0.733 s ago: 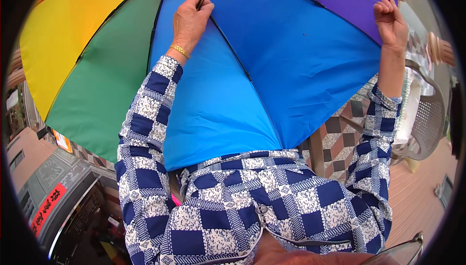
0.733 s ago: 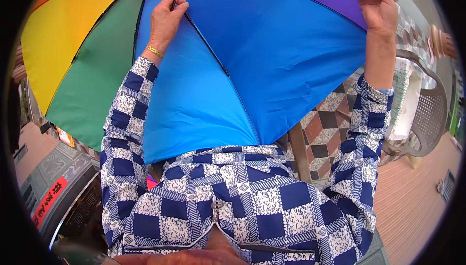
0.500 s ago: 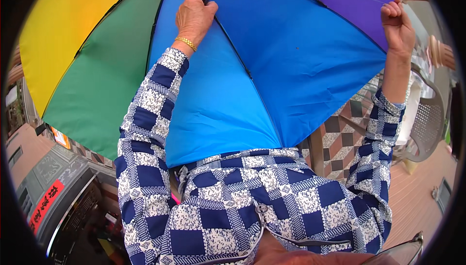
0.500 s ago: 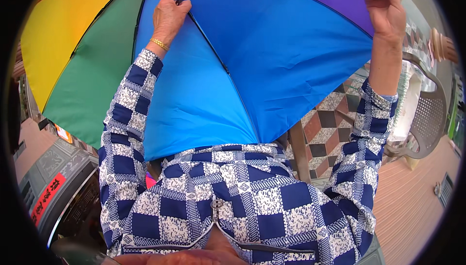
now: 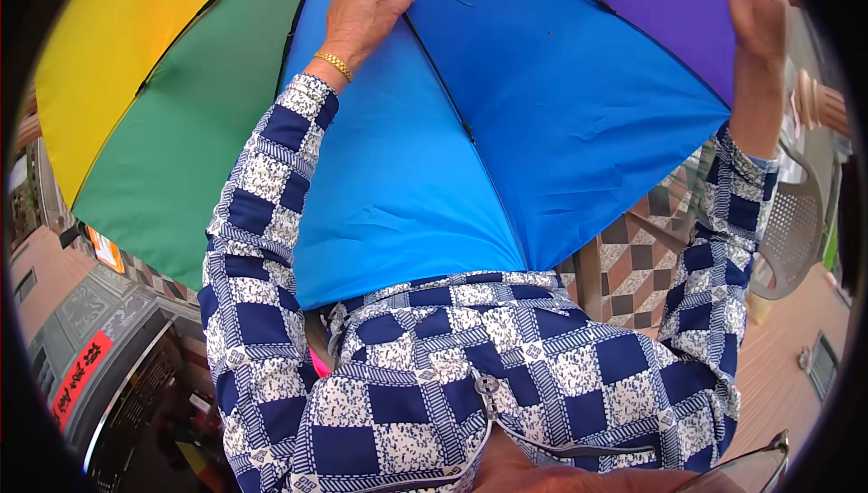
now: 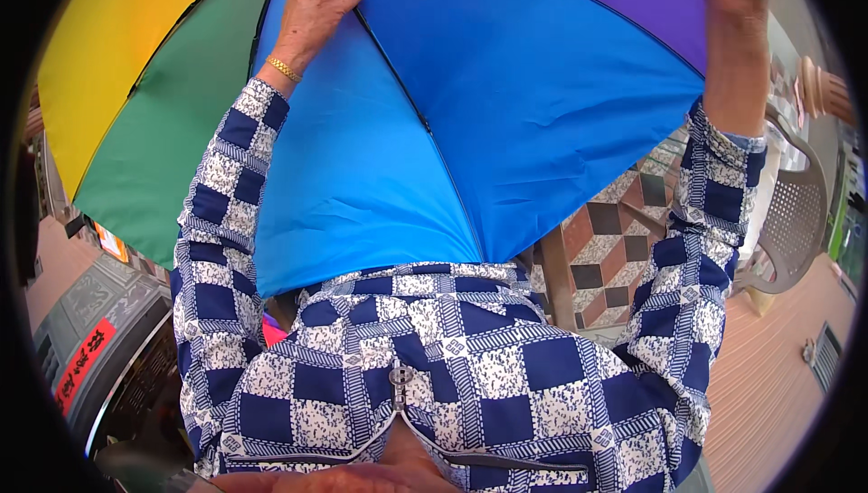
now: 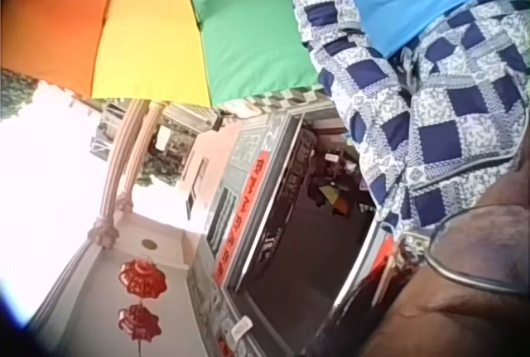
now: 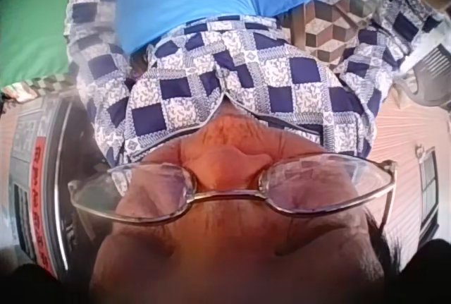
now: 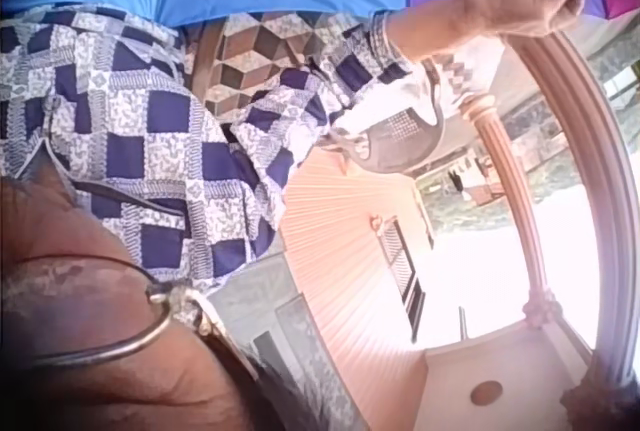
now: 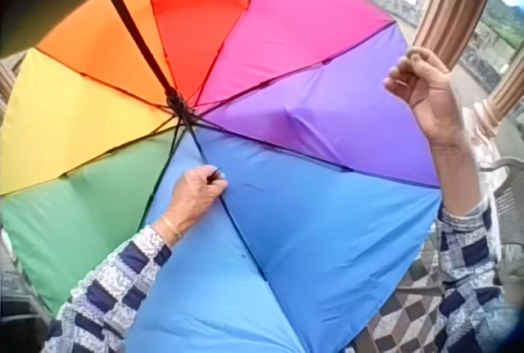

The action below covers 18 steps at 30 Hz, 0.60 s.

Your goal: Repairing the fabric of a multi-colored umbrella by sewing it back to the frame ribs.

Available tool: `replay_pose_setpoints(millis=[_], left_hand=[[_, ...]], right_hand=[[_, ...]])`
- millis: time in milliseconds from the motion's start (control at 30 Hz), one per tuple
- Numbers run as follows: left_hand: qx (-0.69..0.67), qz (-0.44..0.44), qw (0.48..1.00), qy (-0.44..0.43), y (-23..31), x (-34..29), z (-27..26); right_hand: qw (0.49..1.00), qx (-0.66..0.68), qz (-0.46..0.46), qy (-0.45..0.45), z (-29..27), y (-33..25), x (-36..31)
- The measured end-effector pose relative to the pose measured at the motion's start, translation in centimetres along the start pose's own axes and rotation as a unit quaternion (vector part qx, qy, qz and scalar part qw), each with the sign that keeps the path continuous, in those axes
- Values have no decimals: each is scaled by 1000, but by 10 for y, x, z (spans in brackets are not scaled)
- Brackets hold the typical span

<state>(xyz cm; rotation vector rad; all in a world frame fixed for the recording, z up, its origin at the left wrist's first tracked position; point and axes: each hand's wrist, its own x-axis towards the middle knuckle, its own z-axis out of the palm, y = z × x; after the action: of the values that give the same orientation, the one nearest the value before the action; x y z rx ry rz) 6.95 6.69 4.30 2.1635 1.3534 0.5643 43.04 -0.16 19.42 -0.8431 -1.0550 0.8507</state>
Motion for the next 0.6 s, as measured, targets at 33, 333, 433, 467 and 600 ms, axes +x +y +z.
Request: replay_pose_setpoints(millis=[33, 333, 433, 467, 600], left_hand=[[-51, -38, 998, -5, 0, 1, -5], [-212, -20, 976, 36, 58, 2, -32], [-230, -6, 972, 45, 66, 0, -30], [-230, -8, 972, 45, 68, 0, -29], [-238, -21, 970, 43, 72, 1, -29]], right_hand=[[998, -15, 57, 3, 26, 13, -9], [911, -218, 209, -282, 121, 136, -78], [910, -176, 252, -278, 147, 156, -79], [910, -175, 253, -279, 150, 160, -77], [909, -211, 276, -230, 157, 165, -69]])
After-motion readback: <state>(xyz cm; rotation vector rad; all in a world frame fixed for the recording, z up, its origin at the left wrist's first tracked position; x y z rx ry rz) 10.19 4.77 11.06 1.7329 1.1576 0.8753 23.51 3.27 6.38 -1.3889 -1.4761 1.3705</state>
